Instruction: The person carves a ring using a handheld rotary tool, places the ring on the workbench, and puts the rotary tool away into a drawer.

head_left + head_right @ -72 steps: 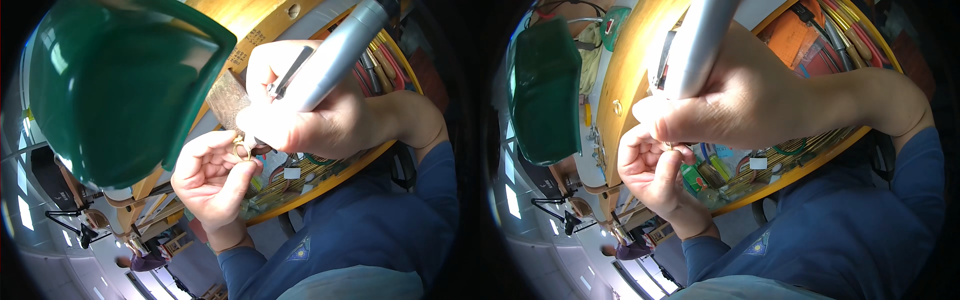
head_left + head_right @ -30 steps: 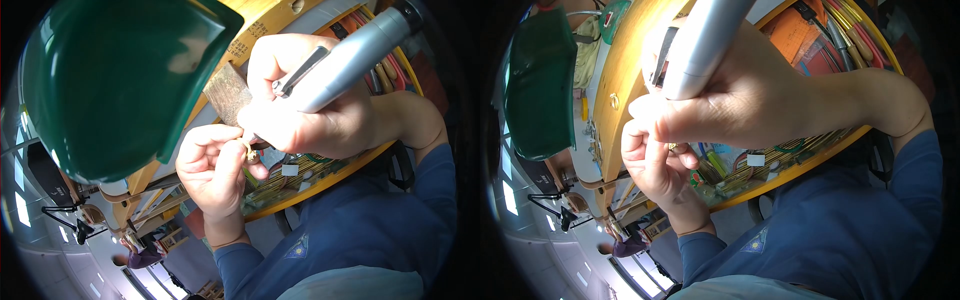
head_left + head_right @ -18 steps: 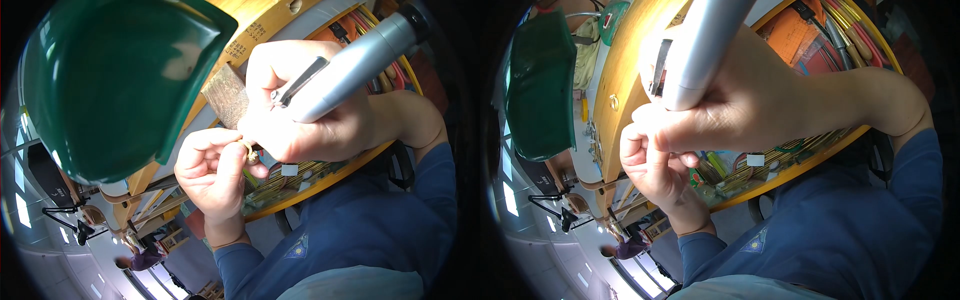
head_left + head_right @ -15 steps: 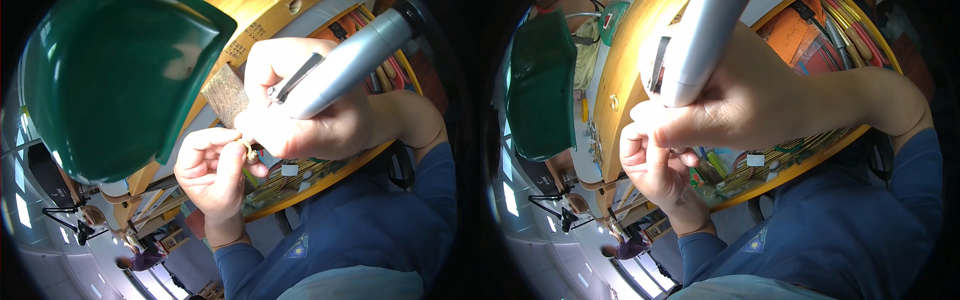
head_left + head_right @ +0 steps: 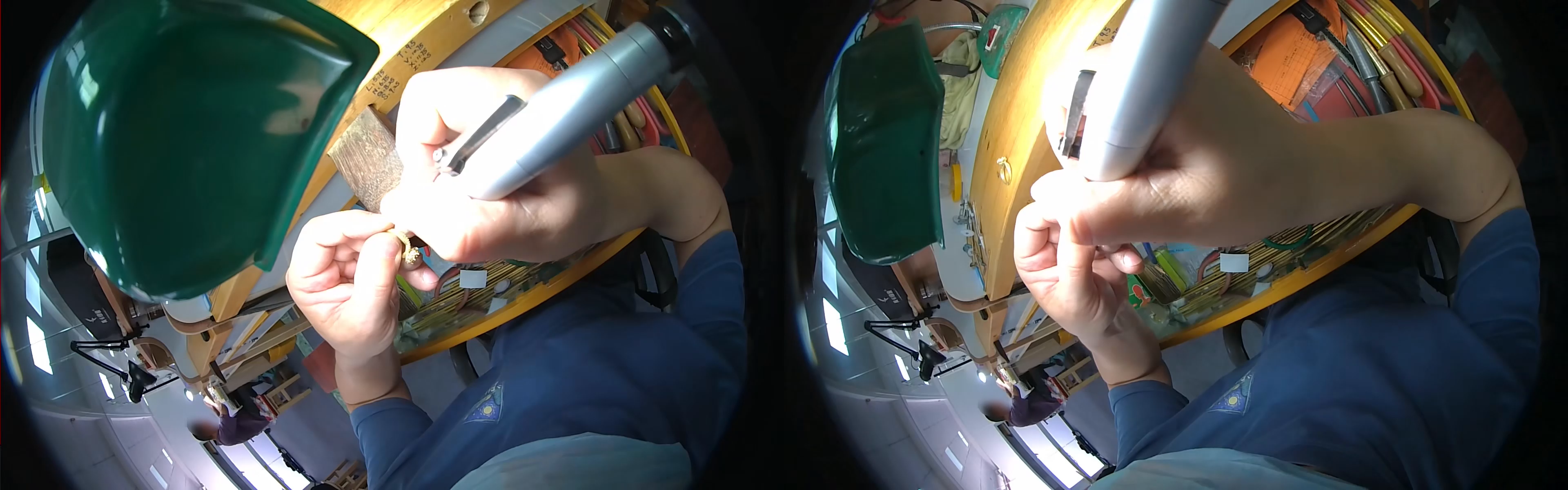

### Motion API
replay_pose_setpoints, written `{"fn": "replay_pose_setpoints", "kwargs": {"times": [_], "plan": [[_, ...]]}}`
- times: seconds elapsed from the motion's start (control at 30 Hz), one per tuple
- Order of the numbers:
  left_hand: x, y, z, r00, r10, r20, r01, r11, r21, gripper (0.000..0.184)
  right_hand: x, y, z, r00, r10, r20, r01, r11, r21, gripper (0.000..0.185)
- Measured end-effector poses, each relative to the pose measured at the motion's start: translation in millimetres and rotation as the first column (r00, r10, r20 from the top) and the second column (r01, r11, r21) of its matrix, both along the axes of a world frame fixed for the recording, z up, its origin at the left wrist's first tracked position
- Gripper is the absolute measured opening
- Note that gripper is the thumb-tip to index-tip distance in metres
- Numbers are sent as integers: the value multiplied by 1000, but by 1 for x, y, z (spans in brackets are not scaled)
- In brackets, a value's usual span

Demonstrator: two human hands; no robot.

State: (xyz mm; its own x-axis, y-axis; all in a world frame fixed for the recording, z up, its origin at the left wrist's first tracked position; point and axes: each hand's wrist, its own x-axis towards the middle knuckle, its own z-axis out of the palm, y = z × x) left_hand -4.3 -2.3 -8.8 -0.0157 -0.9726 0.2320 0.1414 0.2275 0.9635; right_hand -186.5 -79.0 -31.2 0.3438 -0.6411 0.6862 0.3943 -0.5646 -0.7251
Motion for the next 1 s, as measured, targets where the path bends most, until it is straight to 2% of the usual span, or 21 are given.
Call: {"fn": "replay_pose_setpoints", "kwargs": {"times": [0.03, 0.27, 0.33, 0.37, 0.47, 0.7, 0.97, 1.0], "plan": [[0, 0, 0, 999, -8, -42, 9, 1000, 17, 13, 0, 0, 0, 1000, 8, -2, -8, 1000, 8, 35], [0, 0, 0, 1000, -3, -29, 4, 1000, 21, 13, -6, -5, 1, 997, -6, -77, -2, 995, -100, 32], [0, 1, 1, 1000, -2, -27, 3, 999, 34, 13, -6, -4, 3, 999, 30, -44, -31, 999, -29, 28], [1, 1, 2, 1000, 0, -17, 0, 999, 36, 13, -2, 2, 2, 997, 78, 25, -80, 993, 92, 26], [3, 0, 4, 1000, 11, 9, -12, 1000, 26, 12, 2, 2, 5, 980, 149, 130, -171, 968, 181, 17], [1, 2, 1, 998, 55, 36, -53, 997, -62, 19, 0, 0, 6, 997, 80, 4, -80, 986, 143, 12], [9, 2, 1, 1000, -16, -2, 16, 999, -33, 28, 1, 11, 22, 985, 118, 126, -164, 870, 465, 14], [9, 2, 1, 1000, -21, -2, 20, 999, -36, 29, 1, 11, 23, 984, 119, 130, -166, 872, 460, 14]]}}
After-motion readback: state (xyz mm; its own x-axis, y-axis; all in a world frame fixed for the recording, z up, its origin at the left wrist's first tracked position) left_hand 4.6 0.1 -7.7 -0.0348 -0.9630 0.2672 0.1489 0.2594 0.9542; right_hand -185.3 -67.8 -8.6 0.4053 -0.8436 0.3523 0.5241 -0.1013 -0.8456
